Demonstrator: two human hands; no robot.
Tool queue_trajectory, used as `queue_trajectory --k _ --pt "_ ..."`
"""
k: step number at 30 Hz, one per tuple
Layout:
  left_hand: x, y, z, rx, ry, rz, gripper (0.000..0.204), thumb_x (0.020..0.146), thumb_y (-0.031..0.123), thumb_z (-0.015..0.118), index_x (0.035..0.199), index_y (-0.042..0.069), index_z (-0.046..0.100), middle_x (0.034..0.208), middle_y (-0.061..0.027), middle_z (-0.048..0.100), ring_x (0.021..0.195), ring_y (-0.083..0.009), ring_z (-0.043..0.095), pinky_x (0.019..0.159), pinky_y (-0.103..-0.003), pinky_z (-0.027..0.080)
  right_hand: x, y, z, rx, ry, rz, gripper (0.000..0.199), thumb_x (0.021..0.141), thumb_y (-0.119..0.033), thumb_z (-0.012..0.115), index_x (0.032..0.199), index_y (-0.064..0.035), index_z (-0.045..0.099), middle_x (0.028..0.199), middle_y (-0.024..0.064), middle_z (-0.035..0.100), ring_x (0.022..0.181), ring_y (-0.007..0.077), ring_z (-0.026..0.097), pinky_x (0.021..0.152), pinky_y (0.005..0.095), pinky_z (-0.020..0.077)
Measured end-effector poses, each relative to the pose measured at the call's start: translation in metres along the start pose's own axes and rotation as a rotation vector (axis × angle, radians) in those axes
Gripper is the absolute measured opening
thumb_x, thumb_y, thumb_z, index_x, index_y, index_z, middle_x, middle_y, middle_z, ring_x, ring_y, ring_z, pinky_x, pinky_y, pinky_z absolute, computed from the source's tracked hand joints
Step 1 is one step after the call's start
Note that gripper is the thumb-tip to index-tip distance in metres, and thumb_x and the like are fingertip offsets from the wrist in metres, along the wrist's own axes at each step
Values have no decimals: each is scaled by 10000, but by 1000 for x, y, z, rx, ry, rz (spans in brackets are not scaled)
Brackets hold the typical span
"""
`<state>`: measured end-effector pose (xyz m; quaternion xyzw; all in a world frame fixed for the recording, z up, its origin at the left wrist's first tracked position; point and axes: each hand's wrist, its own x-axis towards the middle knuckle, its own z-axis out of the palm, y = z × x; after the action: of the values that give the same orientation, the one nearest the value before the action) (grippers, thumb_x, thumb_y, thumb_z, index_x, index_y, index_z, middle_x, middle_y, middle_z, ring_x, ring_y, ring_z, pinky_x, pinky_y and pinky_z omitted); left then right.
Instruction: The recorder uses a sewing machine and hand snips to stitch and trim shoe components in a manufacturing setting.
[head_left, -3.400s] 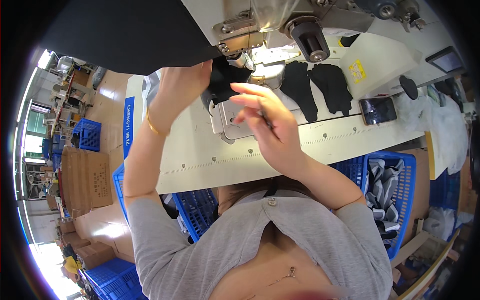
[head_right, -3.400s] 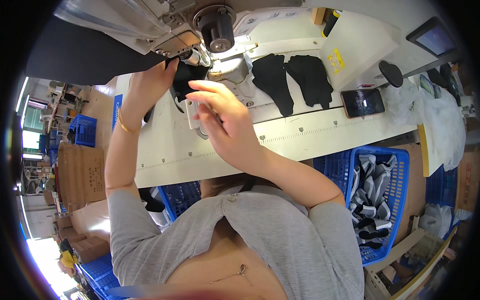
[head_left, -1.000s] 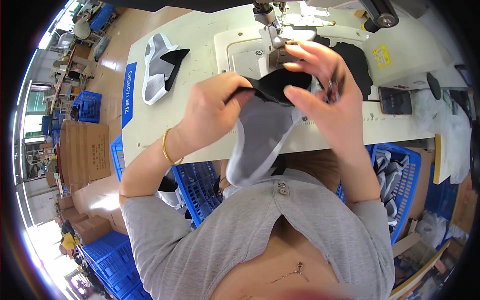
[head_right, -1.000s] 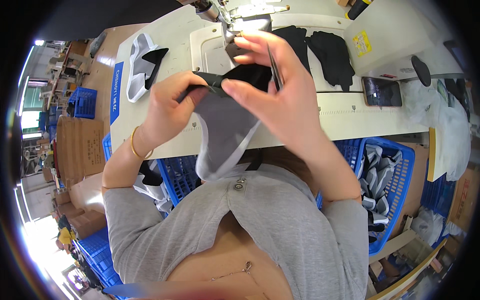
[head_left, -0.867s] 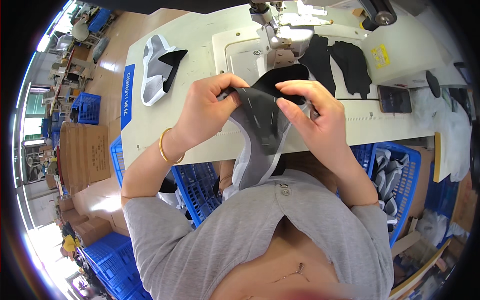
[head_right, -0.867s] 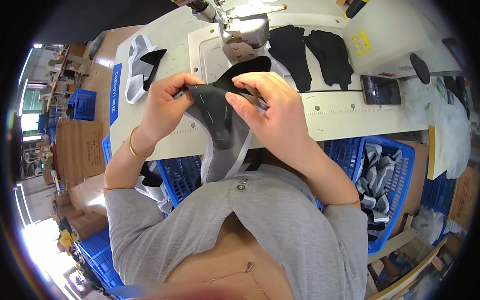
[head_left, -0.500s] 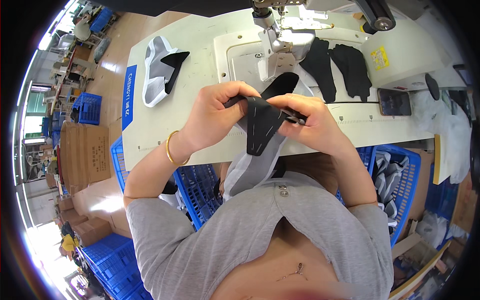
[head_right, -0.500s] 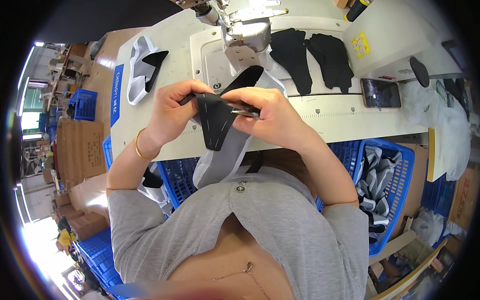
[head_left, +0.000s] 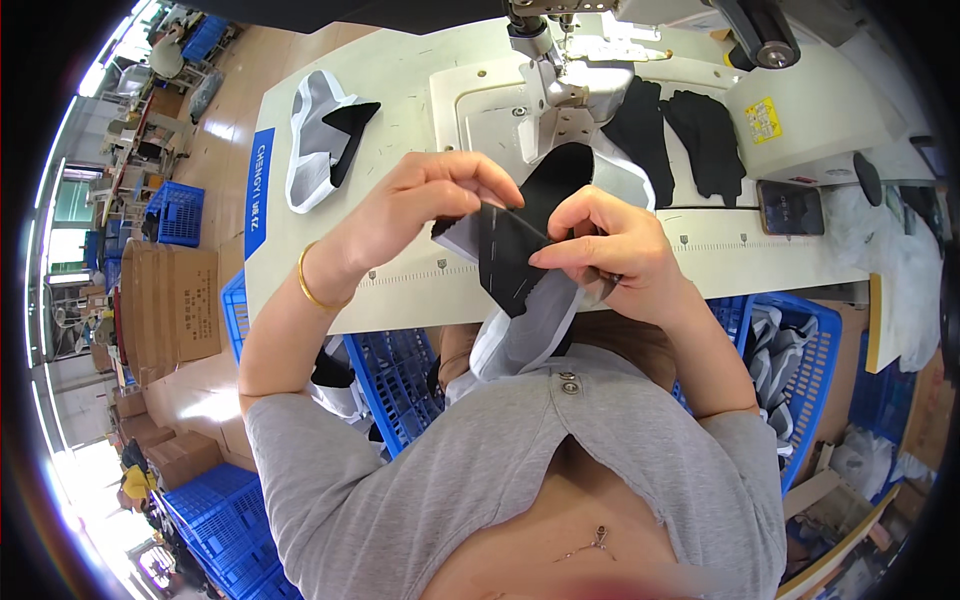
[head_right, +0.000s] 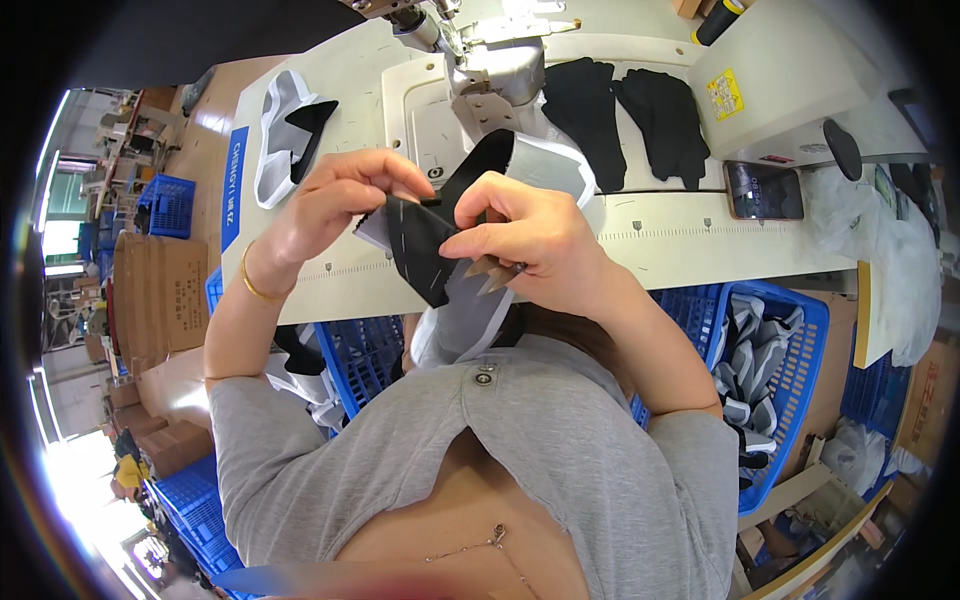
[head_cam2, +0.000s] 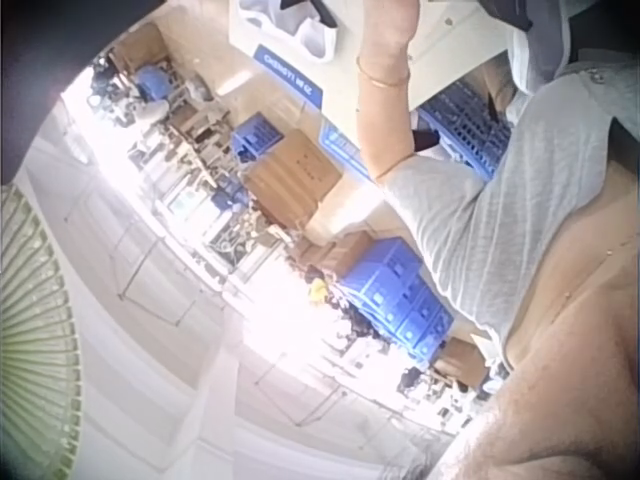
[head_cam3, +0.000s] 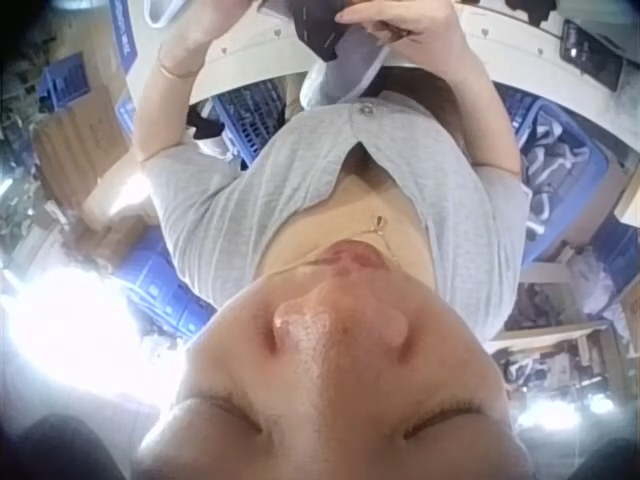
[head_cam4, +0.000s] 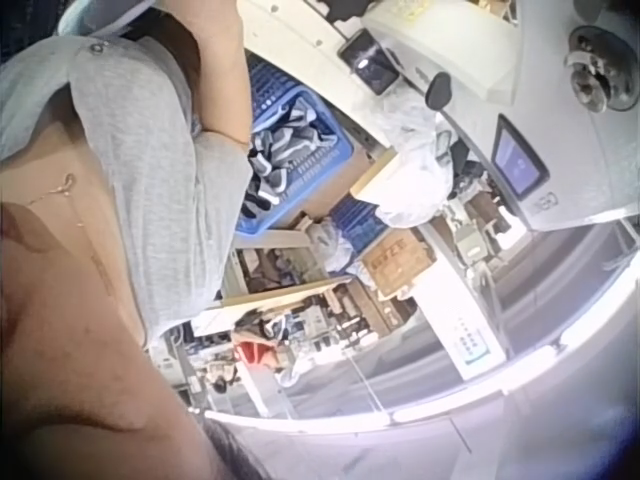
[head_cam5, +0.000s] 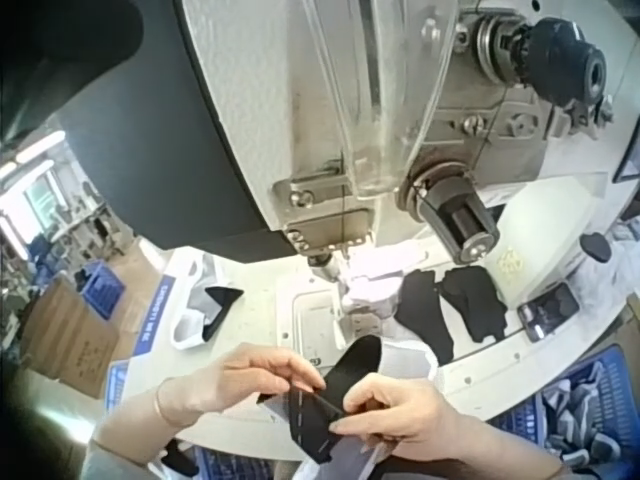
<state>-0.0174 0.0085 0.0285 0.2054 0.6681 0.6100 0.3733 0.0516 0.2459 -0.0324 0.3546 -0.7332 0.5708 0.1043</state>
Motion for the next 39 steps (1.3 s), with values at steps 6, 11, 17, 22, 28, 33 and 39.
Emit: queue_trajectory --k 6,11,17,22,28,33,39 --pt "2 17 4 613 -15 14 146 910 109 628 912 -23 690 802 -17 660 736 -59 571 630 -208 436 3 -4 -3 -139 -41 -60 354 596 72 659 914 -63 736 899 56 572 633 101 560 497 208 421" --pt "5 31 4 577 -160 -119 89 863 66 679 870 -23 687 731 -25 638 655 -60 537 567 -246 418 4 -5 -3 -136 -27 -59 297 620 96 650 878 -43 697 891 61 591 629 133 570 516 242 440" --pt "-1 28 21 979 -46 408 145 752 35 742 863 11 652 721 -82 605 635 -208 574 586 -307 443 9 -12 -4 -20 51 134 100 783 -49 686 871 -29 644 801 103 637 642 225 615 580 323 480" --pt "1 20 22 912 -21 437 151 761 35 733 872 9 634 725 -96 584 642 -253 558 582 -341 430 8 -2 2 -242 6 7 155 781 -88 746 842 -16 624 689 89 591 594 249 570 539 328 430" --pt "1 22 20 869 -46 249 96 818 54 710 858 -5 646 714 -100 583 638 -230 552 583 -325 421 5 -2 0 -308 14 6 168 783 -131 750 828 -40 617 708 80 616 616 250 609 541 347 464" --pt "-2 26 24 736 -28 125 70 807 28 706 834 -2 649 701 -93 583 630 -207 540 579 -317 414 8 -8 0 -267 9 20 169 775 -131 755 849 -41 633 709 77 616 614 247 606 541 339 463" --pt "-2 22 26 830 13 310 98 760 3 726 825 16 654 714 -63 603 646 -164 552 579 -298 414 7 -5 0 -251 13 -15 166 767 -128 757 858 -39 650 711 74 612 611 246 601 539 336 461"
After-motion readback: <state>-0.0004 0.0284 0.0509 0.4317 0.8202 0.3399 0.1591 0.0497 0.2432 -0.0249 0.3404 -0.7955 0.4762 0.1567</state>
